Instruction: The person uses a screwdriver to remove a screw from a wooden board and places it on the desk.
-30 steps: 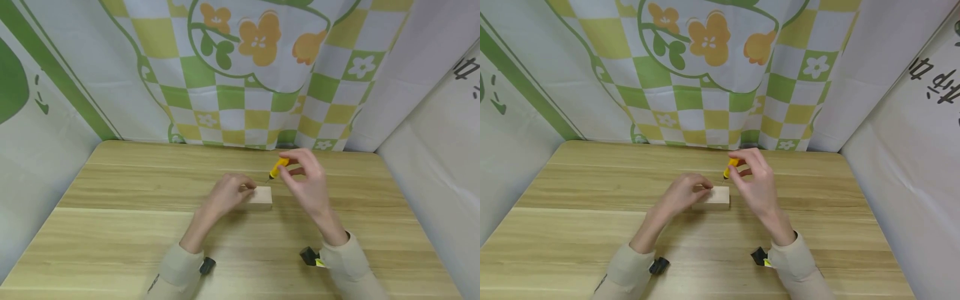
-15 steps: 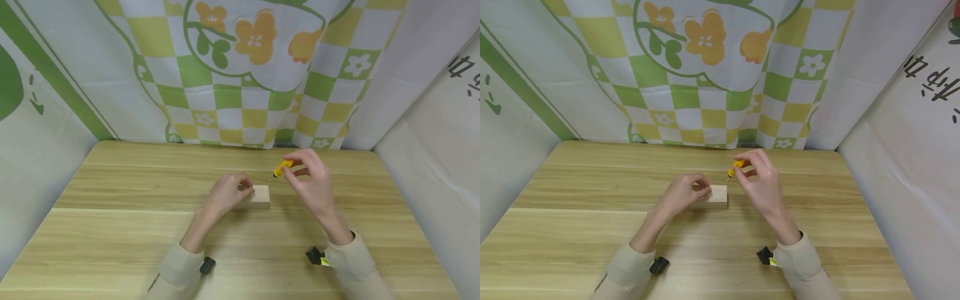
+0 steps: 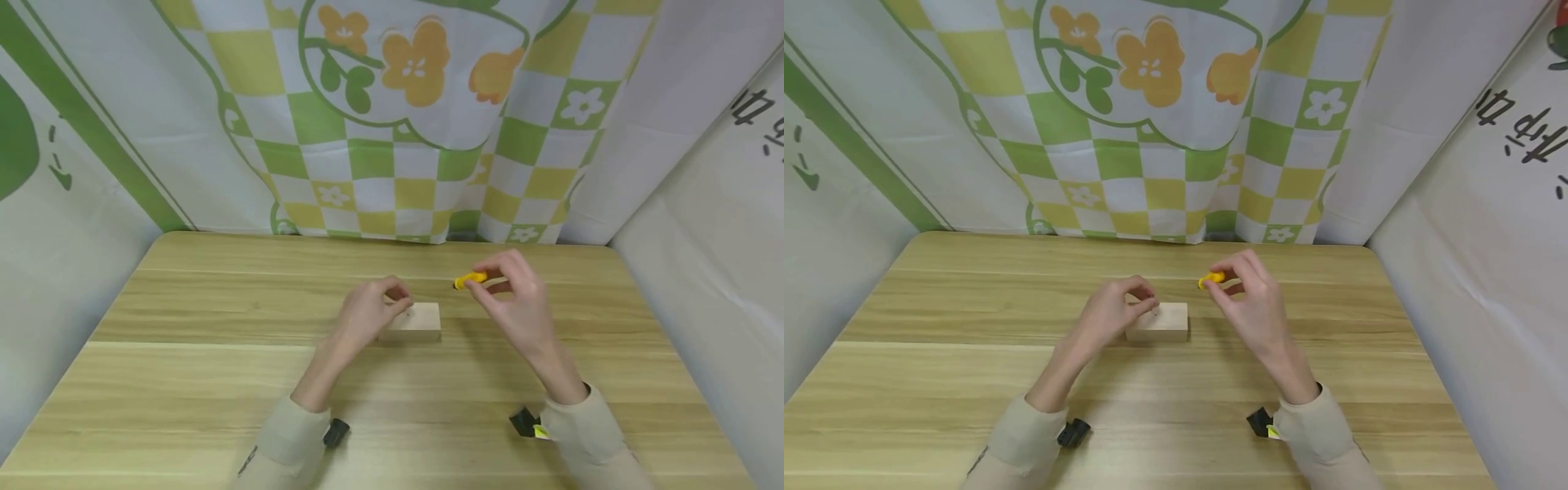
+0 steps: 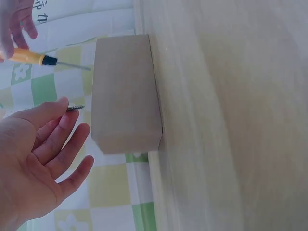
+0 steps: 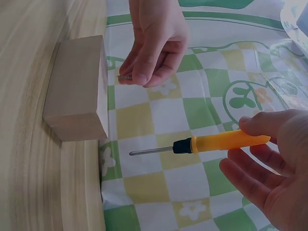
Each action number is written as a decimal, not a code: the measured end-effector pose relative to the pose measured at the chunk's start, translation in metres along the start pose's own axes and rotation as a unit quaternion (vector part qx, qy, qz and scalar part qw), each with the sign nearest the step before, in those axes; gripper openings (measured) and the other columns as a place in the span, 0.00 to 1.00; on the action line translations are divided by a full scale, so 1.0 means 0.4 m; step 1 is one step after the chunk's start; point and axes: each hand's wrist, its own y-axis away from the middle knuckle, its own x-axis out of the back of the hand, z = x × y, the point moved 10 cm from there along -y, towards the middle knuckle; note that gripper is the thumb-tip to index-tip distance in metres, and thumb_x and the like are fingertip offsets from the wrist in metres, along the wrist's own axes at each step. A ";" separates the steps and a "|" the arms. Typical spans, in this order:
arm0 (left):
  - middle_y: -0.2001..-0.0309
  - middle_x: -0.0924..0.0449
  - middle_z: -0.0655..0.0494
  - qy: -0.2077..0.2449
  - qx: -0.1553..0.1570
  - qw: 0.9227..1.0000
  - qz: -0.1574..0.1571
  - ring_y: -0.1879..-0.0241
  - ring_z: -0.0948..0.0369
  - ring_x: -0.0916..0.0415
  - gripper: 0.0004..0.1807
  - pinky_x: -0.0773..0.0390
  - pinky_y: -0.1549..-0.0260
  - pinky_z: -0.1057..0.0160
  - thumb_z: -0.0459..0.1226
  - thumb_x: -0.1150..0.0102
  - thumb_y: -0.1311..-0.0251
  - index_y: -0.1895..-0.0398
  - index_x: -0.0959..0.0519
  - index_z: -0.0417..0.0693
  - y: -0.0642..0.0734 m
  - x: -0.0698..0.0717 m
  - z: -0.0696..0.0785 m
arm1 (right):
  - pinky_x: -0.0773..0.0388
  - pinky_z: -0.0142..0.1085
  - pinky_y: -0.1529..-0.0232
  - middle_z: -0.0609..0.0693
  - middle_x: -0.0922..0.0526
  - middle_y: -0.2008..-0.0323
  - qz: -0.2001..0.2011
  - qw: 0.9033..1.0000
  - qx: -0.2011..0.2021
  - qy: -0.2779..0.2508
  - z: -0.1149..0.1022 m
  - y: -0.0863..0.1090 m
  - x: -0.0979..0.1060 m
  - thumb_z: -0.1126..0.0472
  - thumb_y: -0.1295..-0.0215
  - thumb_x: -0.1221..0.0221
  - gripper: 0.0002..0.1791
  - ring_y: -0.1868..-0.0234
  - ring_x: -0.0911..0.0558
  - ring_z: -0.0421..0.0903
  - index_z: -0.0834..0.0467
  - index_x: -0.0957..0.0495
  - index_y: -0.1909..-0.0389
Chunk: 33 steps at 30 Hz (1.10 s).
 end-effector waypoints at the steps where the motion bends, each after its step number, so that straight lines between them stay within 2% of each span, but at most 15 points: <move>1: 0.65 0.13 0.59 0.001 0.003 1.000 0.002 0.63 0.60 0.16 0.07 0.17 0.60 0.57 0.42 0.34 0.38 0.61 0.15 0.50 0.001 0.006 -0.005 | 0.19 0.23 0.68 0.54 0.20 0.64 -0.002 1.000 -0.002 0.000 0.002 0.001 0.000 0.73 0.49 0.29 0.13 0.64 0.18 0.44 0.64 0.19 0.63; 7: 0.62 0.12 0.59 0.015 0.019 1.000 0.004 0.61 0.60 0.17 0.11 0.18 0.62 0.58 0.44 0.36 0.36 0.56 0.14 0.49 0.013 0.036 -0.038 | 0.19 0.22 0.68 0.54 0.20 0.65 -0.016 1.000 -0.005 0.013 0.015 0.012 -0.001 0.75 0.51 0.28 0.13 0.65 0.18 0.45 0.64 0.21 0.66; 11: 0.60 0.13 0.60 0.008 0.034 0.999 0.001 0.60 0.60 0.18 0.13 0.20 0.65 0.60 0.45 0.37 0.35 0.55 0.14 0.50 0.026 0.057 -0.067 | 0.19 0.23 0.68 0.53 0.20 0.66 -0.027 0.999 0.000 0.023 0.026 0.025 -0.002 0.77 0.53 0.28 0.15 0.65 0.18 0.46 0.65 0.22 0.67; 16: 0.60 0.13 0.58 -0.007 0.045 0.999 -0.005 0.59 0.60 0.19 0.12 0.20 0.64 0.59 0.43 0.37 0.35 0.54 0.14 0.48 0.038 0.081 -0.105 | 0.17 0.26 0.69 0.53 0.21 0.66 -0.045 0.998 -0.004 0.032 0.044 0.046 -0.003 0.78 0.53 0.29 0.15 0.64 0.19 0.45 0.64 0.24 0.68; 24: 0.59 0.13 0.55 -0.007 0.058 0.998 -0.034 0.60 0.59 0.18 0.11 0.18 0.62 0.58 0.39 0.37 0.35 0.54 0.14 0.45 0.054 0.086 -0.143 | 0.15 0.35 0.70 0.52 0.22 0.67 -0.056 0.997 -0.007 0.047 0.064 0.078 -0.005 0.79 0.55 0.28 0.16 0.65 0.19 0.45 0.64 0.24 0.70; 33: 0.62 0.13 0.54 -0.013 0.069 0.995 -0.073 0.62 0.60 0.18 0.09 0.18 0.61 0.59 0.35 0.37 0.36 0.56 0.14 0.44 0.066 0.068 -0.177 | 0.14 0.35 0.70 0.51 0.22 0.67 -0.069 0.996 -0.020 0.057 0.090 0.112 -0.009 0.81 0.56 0.29 0.17 0.66 0.18 0.46 0.64 0.25 0.69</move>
